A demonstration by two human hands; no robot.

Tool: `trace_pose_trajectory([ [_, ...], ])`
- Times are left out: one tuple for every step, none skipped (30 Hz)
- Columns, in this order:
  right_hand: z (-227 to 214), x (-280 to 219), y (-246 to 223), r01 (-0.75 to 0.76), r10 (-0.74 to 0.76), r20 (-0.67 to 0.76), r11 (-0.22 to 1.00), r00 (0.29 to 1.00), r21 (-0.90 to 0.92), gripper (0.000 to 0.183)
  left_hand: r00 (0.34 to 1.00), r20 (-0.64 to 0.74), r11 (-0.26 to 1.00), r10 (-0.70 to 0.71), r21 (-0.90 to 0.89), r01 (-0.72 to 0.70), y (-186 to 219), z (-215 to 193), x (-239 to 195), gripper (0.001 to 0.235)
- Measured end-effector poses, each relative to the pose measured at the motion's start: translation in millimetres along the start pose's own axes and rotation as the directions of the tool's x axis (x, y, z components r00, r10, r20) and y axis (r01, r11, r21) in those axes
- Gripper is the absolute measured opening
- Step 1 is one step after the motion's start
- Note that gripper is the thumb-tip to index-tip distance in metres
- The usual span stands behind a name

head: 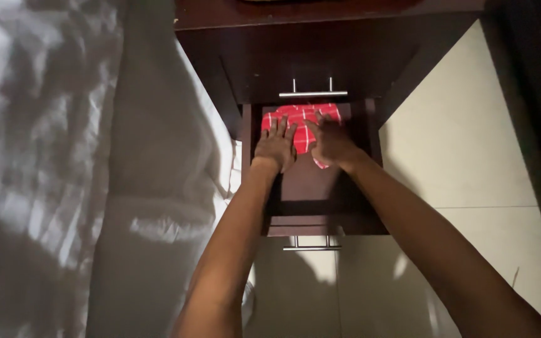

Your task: The person wipes the inside of an open drawer with a red and white checkered cloth, then closes the drawer.

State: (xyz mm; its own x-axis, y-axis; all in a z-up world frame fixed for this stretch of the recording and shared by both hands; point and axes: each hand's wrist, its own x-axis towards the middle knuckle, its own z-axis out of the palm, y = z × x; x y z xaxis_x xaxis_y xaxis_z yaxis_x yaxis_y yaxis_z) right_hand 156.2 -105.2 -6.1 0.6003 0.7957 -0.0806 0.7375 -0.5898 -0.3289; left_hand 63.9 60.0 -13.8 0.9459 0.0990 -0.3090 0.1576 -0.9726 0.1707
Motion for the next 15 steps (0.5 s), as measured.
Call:
trace_pose_trajectory([
  [5,0,4,-0.004,0.004,0.002,1.0,1.0,0.0,0.081,1.0,0.003,1.0,0.003,-0.002,-0.003,1,0,-1,0.073],
  [10,0,7,0.019,-0.019,-0.003,0.999,1.0,-0.041,0.08,1.0,0.0,1.0,-0.005,-0.012,0.005,3,0,-3,0.073],
  [12,2,10,0.043,-0.044,-0.014,0.996,0.999,-0.083,0.079,1.0,-0.009,1.0,-0.013,-0.019,0.013,4,-3,-4,0.073],
  [12,0,9,0.041,-0.043,-0.018,0.996,0.999,-0.085,0.079,1.0,-0.012,1.0,-0.011,-0.017,0.01,6,-4,-6,0.073],
  [12,-1,9,0.013,-0.013,0.001,0.997,1.0,-0.073,0.078,1.0,0.007,1.0,-0.013,-0.014,0.013,8,-6,-10,0.074],
  [12,-4,7,-0.015,0.016,0.019,0.998,1.0,-0.062,0.076,1.0,0.025,1.0,-0.016,-0.012,0.016,10,-8,-14,0.076],
  [7,-9,3,-0.013,0.013,0.013,0.998,1.0,-0.065,0.076,1.0,0.019,1.0,-0.016,-0.009,0.017,12,-6,-17,0.076],
  [2,-15,-2,-0.033,0.038,0.059,0.996,0.998,-0.083,0.076,1.0,0.028,1.0,-0.01,0.002,0.01,14,-5,-21,0.076],
  [-4,-21,-7,-0.052,0.063,0.102,0.993,0.993,-0.104,0.077,0.999,0.036,1.0,-0.003,0.013,0.002,17,-4,-24,0.076],
  [1,-22,-3,-0.051,0.061,0.095,0.993,0.994,-0.108,0.077,1.0,0.027,1.0,-0.002,0.016,0.002,17,3,-24,0.076],
  [6,-22,2,-0.045,0.06,0.125,0.992,0.99,-0.116,0.08,0.999,0.036,0.998,0.002,0.058,-0.004,18,9,-22,0.079],
  [10,-23,6,-0.039,0.059,0.155,0.991,0.986,-0.125,0.083,0.999,0.045,0.995,0.005,0.1,-0.009,19,16,-21,0.081],
  [11,-26,8,-0.037,0.056,0.146,0.991,0.988,-0.128,0.083,0.999,0.035,0.995,0.004,0.104,-0.008,26,8,-30,0.081],
  [12,-28,10,-0.008,0.034,0.17,0.989,0.985,-0.15,0.085,0.997,0.079,0.998,-0.003,0.065,-0.002,33,1,-40,0.082],
  [13,-31,10,0.024,0.01,0.196,0.985,0.981,-0.172,0.088,0.992,0.122,1.0,-0.011,0.026,0.008,40,-6,-51,0.084],
])
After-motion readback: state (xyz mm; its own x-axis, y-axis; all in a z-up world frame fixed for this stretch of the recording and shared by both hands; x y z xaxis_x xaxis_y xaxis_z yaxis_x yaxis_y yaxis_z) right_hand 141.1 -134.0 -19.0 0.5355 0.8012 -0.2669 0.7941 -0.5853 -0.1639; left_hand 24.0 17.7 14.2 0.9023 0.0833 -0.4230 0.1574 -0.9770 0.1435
